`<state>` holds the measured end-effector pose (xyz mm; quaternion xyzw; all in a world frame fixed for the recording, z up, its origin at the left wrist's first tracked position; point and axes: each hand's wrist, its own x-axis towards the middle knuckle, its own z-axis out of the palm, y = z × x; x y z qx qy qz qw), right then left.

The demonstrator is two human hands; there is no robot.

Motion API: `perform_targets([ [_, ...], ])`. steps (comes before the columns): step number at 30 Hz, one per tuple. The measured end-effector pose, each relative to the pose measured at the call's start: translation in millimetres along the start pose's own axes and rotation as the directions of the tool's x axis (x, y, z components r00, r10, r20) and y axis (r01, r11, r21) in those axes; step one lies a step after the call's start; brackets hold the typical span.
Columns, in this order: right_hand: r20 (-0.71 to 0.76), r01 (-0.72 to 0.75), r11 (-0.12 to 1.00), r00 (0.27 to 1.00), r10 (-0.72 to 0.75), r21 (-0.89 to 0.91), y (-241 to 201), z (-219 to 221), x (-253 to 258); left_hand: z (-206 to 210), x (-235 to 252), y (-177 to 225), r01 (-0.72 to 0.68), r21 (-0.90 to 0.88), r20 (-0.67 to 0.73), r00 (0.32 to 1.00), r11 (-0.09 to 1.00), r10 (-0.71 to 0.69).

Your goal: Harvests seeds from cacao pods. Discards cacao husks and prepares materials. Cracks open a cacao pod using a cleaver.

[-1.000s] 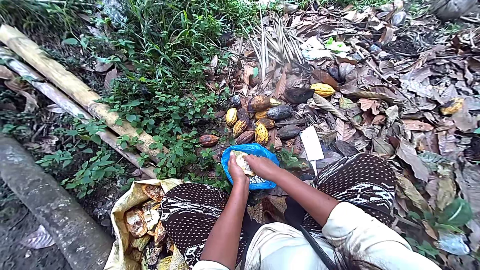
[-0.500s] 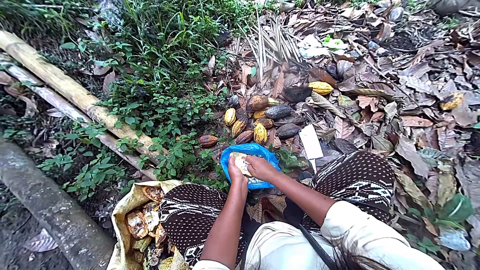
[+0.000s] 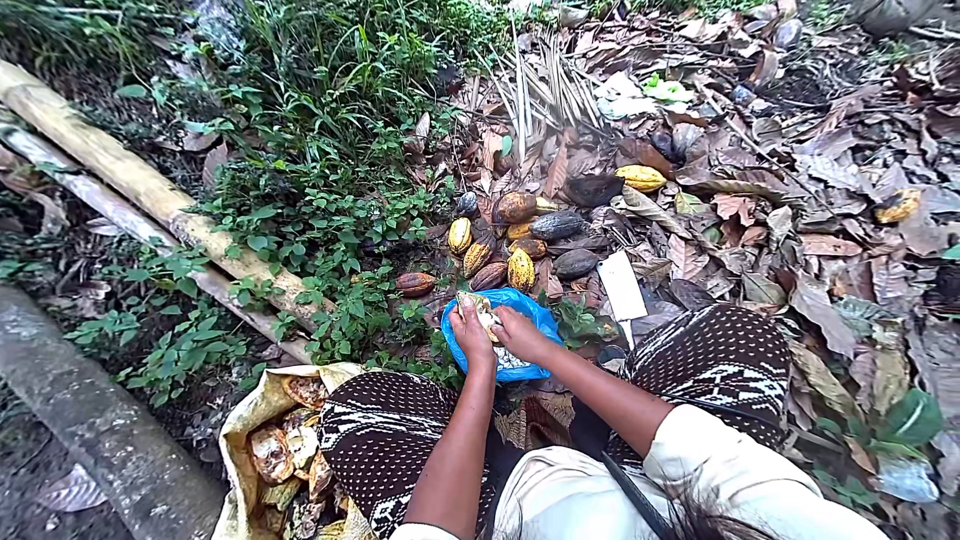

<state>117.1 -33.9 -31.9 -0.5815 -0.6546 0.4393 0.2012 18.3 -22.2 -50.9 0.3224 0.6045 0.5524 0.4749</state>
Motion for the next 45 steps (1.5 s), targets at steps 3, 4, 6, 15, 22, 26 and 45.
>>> perform_targets([
  [3,-0.048,-0.042,0.999,0.998,0.041,-0.018,1.3,0.5,-0.2,4.1,-6.3,-0.3,-0.025,0.107,0.047,0.999,0.994,0.020],
  [4,-0.051,-0.027,1.000,0.998,0.028,0.012,2.9,-0.1,-0.5,2.9,-5.3,-0.2,-0.012,0.117,0.053,0.999,0.993,0.006],
  [6,-0.052,0.022,0.994,0.999,-0.017,0.108,7.3,-2.6,-0.9,0.8,-0.8,3.0,0.036,0.100,0.043,0.998,0.994,-0.040],
  [15,-0.057,0.036,0.989,0.998,-0.028,0.144,10.6,4.2,2.1,1.5,-3.6,4.4,0.062,0.057,-0.005,0.998,0.996,-0.062],
  [22,-0.045,-0.048,0.999,0.998,0.048,0.000,1.3,12.2,-2.6,2.1,-4.9,-2.4,0.072,0.075,-0.020,0.997,0.995,-0.071],
  [26,-0.059,-0.108,0.993,0.992,0.111,0.056,-2.7,11.5,-3.0,2.8,-7.8,-2.0,0.054,0.091,-0.013,0.998,0.994,-0.053],
  [45,0.006,-0.112,0.883,0.992,0.123,0.455,3.8,-5.9,-2.1,0.4,-4.3,8.7,-0.001,-0.099,0.078,0.997,0.995,0.009],
])
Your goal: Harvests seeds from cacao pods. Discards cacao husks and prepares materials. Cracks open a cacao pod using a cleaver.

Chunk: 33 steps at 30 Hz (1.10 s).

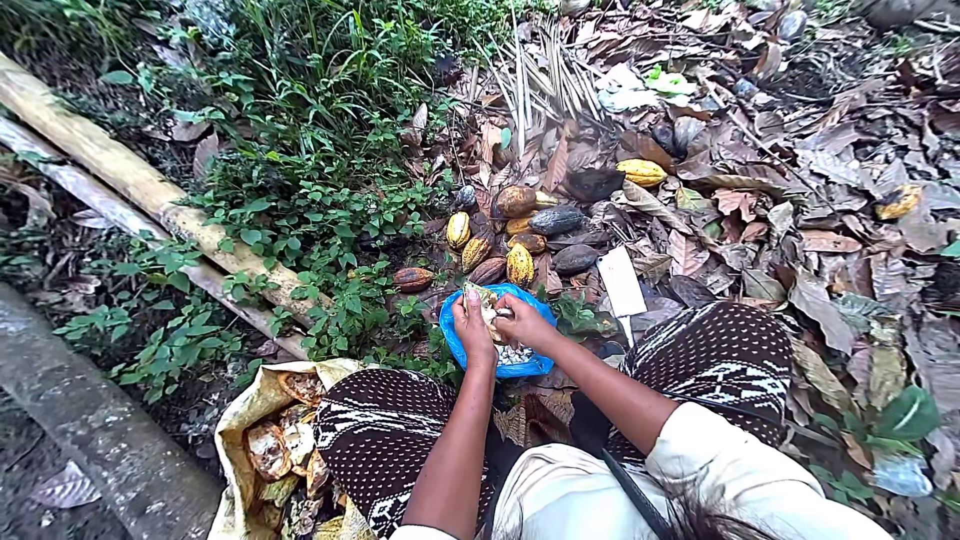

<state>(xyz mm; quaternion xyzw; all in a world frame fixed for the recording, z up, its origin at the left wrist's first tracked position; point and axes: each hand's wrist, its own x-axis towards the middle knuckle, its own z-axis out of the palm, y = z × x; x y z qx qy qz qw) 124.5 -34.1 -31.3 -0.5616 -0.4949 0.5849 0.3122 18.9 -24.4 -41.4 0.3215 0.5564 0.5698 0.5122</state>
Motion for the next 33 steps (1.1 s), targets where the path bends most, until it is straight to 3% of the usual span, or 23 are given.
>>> perform_targets([
  [5,0.003,-0.054,0.983,0.999,0.054,0.176,-4.3,2.9,-3.2,-0.5,0.3,-4.4,-0.061,0.083,0.030,0.998,0.995,0.058],
  [10,0.015,-0.076,0.996,0.997,0.075,0.045,1.2,5.3,-2.7,-2.2,1.2,-7.1,-0.031,0.169,0.025,0.999,0.985,0.027],
  [15,-0.019,0.071,0.995,0.997,-0.072,-0.073,12.5,-4.4,6.1,-4.1,9.9,2.6,0.160,-0.144,-0.060,0.984,0.977,-0.170],
  [19,-0.075,0.139,0.989,0.988,-0.135,0.051,15.3,-17.3,12.0,-12.1,15.6,12.9,0.229,-0.339,-0.015,0.968,0.912,-0.249],
  [23,-0.116,0.086,0.995,0.989,-0.092,-0.055,16.2,-25.4,19.6,-14.4,17.8,9.9,0.234,-0.298,-0.045,0.965,0.925,-0.258],
  [25,-0.104,0.096,0.974,0.987,-0.119,-0.203,16.3,-25.3,22.6,-14.4,18.7,3.3,0.225,-0.226,-0.058,0.968,0.948,-0.244],
  [28,-0.104,0.201,0.913,0.962,-0.252,-0.356,18.9,-22.3,23.1,-12.9,17.8,-0.7,0.218,-0.110,-0.082,0.970,0.970,-0.228],
  [31,0.018,0.378,0.814,0.910,-0.413,-0.440,10.8,-13.9,17.5,-11.9,17.6,-0.5,0.224,-0.087,-0.072,0.970,0.971,-0.230],
  [33,0.074,0.384,0.790,0.914,-0.399,-0.479,2.6,-5.0,11.1,-10.5,15.6,0.7,0.222,-0.090,-0.024,0.974,0.971,-0.225],
])
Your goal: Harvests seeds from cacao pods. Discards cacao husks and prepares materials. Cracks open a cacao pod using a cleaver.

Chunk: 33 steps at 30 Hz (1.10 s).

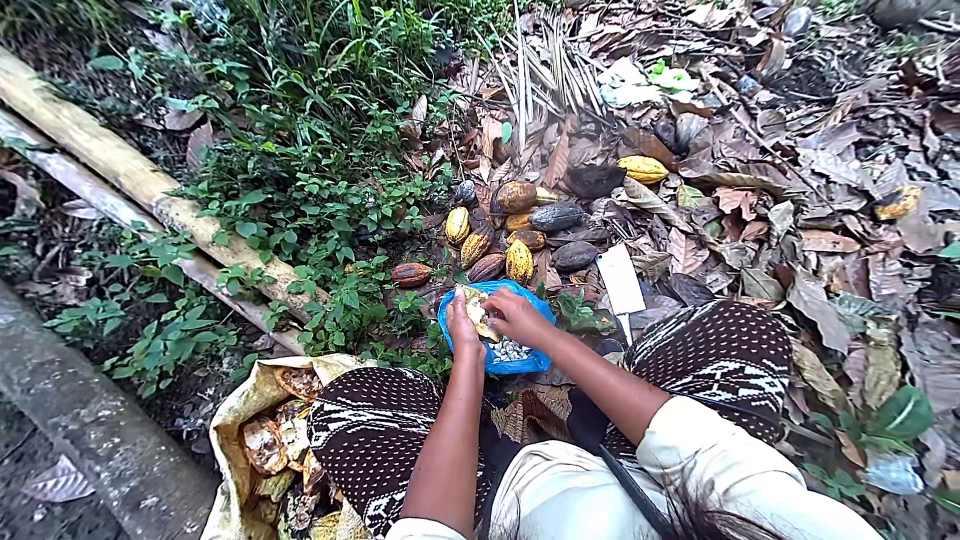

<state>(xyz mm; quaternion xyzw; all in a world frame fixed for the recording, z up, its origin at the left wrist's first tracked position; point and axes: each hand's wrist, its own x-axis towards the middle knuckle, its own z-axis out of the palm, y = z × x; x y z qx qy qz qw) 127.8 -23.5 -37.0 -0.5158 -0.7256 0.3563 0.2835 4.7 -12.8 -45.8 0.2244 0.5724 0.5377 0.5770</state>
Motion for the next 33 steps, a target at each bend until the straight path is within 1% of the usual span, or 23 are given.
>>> perform_targets([
  [3,-0.043,0.024,1.000,0.999,-0.024,-0.010,-5.1,3.5,-3.2,0.0,-2.3,3.5,0.011,-0.064,0.051,0.999,0.998,-0.008],
  [5,-0.060,0.030,0.999,0.998,-0.028,0.030,-4.5,1.8,-4.4,-0.9,-3.0,5.7,0.029,-0.107,0.073,0.997,0.994,-0.021],
  [6,-0.061,-0.010,0.996,0.998,0.016,0.089,-5.9,-0.7,-4.8,-1.1,-2.9,6.0,0.026,-0.122,0.076,0.997,0.992,-0.017],
  [7,-0.058,-0.087,0.977,0.993,0.100,0.194,-7.9,-3.5,-4.8,-1.2,-2.8,6.1,0.016,-0.129,0.076,0.997,0.992,-0.006],
  [8,-0.048,-0.174,0.927,0.978,0.201,0.331,-9.2,-5.4,-4.0,-1.1,-2.6,5.8,-0.005,-0.120,0.073,0.997,0.993,0.014],
  [9,-0.028,-0.240,0.848,0.958,0.287,0.473,-10.8,-6.4,-3.0,-1.0,-2.3,4.3,-0.041,-0.090,0.070,0.996,0.995,0.047],
  [10,-0.003,-0.281,0.776,0.940,0.342,0.566,-13.9,-7.8,-2.5,-0.4,-2.6,2.6,-0.093,-0.041,0.076,0.993,0.995,0.095],
  [11,0.018,-0.308,0.734,0.927,0.373,0.605,-17.3,-8.7,-2.2,0.7,-3.1,0.2,-0.159,0.008,0.090,0.983,0.987,0.157],
  [14,-0.006,-0.321,0.721,0.911,0.411,0.614,-23.8,-3.9,-2.3,2.4,-5.1,-6.7,-0.364,0.148,0.163,0.926,0.919,0.341],
  [15,-0.030,-0.315,0.711,0.904,0.426,0.629,-24.8,-1.5,-2.4,2.6,-6.2,-8.5,-0.408,0.178,0.176,0.909,0.895,0.379],
  [18,-0.085,-0.301,0.712,0.888,0.452,0.635,-25.7,1.8,-2.2,4.7,-10.5,-12.1,-0.469,0.249,0.184,0.882,0.847,0.435],
  [20,-0.067,-0.316,0.729,0.894,0.443,0.607,-22.4,2.8,-1.9,4.2,-11.6,-13.6,-0.474,0.275,0.188,0.880,0.836,0.437],
  [21,-0.047,-0.330,0.713,0.890,0.453,0.618,-22.0,3.9,-2.3,3.7,-12.3,-14.3,-0.478,0.293,0.190,0.878,0.828,0.440],
  [22,-0.019,-0.355,0.668,0.875,0.484,0.654,-23.7,4.4,-2.3,3.4,-13.2,-14.7,-0.492,0.314,0.196,0.870,0.812,0.452],
  [23,0.011,-0.381,0.589,0.846,0.533,0.712,-26.9,4.3,-1.7,3.5,-13.8,-15.5,-0.512,0.338,0.204,0.859,0.790,0.469],
  [25,0.082,-0.396,0.365,0.765,0.639,0.843,-31.8,5.3,-0.3,2.0,-14.3,-19.7,-0.566,0.370,0.242,0.825,0.737,0.511],
  [26,0.113,-0.385,0.269,0.730,0.674,0.883,-33.1,5.4,0.0,1.5,-14.6,-22.3,-0.592,0.384,0.259,0.806,0.709,0.533],
  [27,0.137,-0.373,0.199,0.705,0.695,0.906,-33.8,5.1,0.2,1.8,-14.7,-24.3,-0.610,0.405,0.270,0.792,0.681,0.548],
  [29,0.161,-0.333,0.107,0.680,0.715,0.937,-33.9,5.5,-0.3,2.0,-14.9,-25.4,-0.643,0.433,0.305,0.764,0.631,0.569],
  [30,0.173,-0.317,0.073,0.679,0.714,0.946,-33.7,5.7,-0.8,2.4,-14.7,-24.4,-0.654,0.439,0.319,0.754,0.616,0.574],
  [31,0.188,-0.308,0.047,0.687,0.702,0.950,-33.2,5.8,-1.3,3.0,-14.3,-22.4,-0.648,0.438,0.318,0.760,0.623,0.567],
  [33,0.209,-0.307,0.029,0.713,0.670,0.951,-31.7,5.0,-2.6,4.1,-13.7,-17.6,-0.602,0.405,0.288,0.798,0.688,0.529],
])
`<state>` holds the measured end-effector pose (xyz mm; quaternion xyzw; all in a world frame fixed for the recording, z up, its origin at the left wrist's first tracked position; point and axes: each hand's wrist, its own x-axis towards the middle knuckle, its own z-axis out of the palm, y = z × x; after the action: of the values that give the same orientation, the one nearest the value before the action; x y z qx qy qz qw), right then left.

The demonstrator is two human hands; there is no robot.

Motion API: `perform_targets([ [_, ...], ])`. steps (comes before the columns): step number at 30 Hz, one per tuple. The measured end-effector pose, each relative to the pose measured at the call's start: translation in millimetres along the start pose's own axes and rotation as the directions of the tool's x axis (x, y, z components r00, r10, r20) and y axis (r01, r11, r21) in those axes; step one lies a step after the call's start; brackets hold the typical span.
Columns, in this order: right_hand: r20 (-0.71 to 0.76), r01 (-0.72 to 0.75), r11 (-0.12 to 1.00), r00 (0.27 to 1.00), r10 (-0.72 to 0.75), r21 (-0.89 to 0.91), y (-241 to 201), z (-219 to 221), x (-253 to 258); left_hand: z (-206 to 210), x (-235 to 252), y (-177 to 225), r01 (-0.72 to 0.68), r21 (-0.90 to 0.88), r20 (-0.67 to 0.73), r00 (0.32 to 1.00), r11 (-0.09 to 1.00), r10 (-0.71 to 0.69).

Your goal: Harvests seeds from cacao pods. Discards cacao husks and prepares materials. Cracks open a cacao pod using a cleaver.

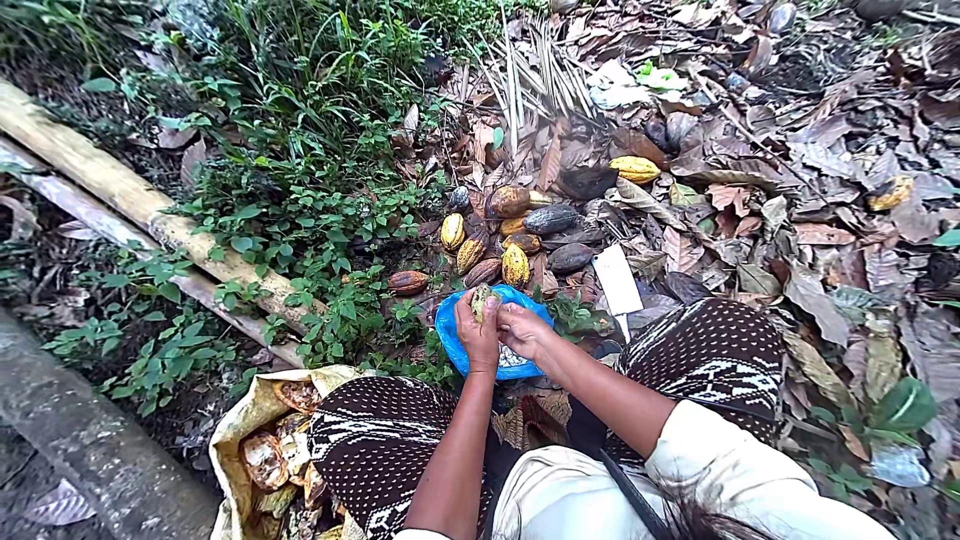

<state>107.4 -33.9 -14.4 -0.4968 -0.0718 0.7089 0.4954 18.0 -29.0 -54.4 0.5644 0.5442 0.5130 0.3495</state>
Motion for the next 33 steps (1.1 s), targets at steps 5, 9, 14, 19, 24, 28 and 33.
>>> perform_targets([
  [5,0.021,-0.023,1.000,1.000,0.023,0.000,-1.5,-2.4,-1.1,-1.1,-2.7,-5.1,-0.062,0.033,0.008,0.998,0.998,0.062],
  [9,0.079,-0.077,0.996,0.994,0.073,0.050,-4.9,-2.0,-4.5,-5.5,-1.7,-6.8,-0.198,0.165,0.022,0.980,0.966,0.198],
  [14,0.087,-0.109,0.992,0.991,0.103,0.063,-7.1,-1.7,-7.9,-6.9,-0.6,-9.2,-0.276,0.195,0.061,0.961,0.941,0.269],
  [19,0.075,-0.120,0.990,0.991,0.114,0.071,-6.0,-1.8,-8.7,-7.0,-0.4,-10.3,-0.378,0.258,0.068,0.925,0.889,0.373],
  [24,0.085,-0.166,0.981,0.984,0.157,0.105,-10.7,-2.7,-12.5,-7.2,1.8,-13.5,-0.487,0.277,0.061,0.869,0.828,0.491],
  [28,0.126,-0.214,0.973,0.971,0.203,0.081,-12.0,-6.4,-6.7,-7.6,0.8,-9.6,-0.386,0.199,0.023,0.921,0.901,0.389],
  [33,0.031,-0.159,0.987,0.987,0.160,-0.008,-15.5,-2.5,-4.9,-4.7,0.8,-2.8,-0.093,0.029,0.049,0.995,0.995,0.091],
])
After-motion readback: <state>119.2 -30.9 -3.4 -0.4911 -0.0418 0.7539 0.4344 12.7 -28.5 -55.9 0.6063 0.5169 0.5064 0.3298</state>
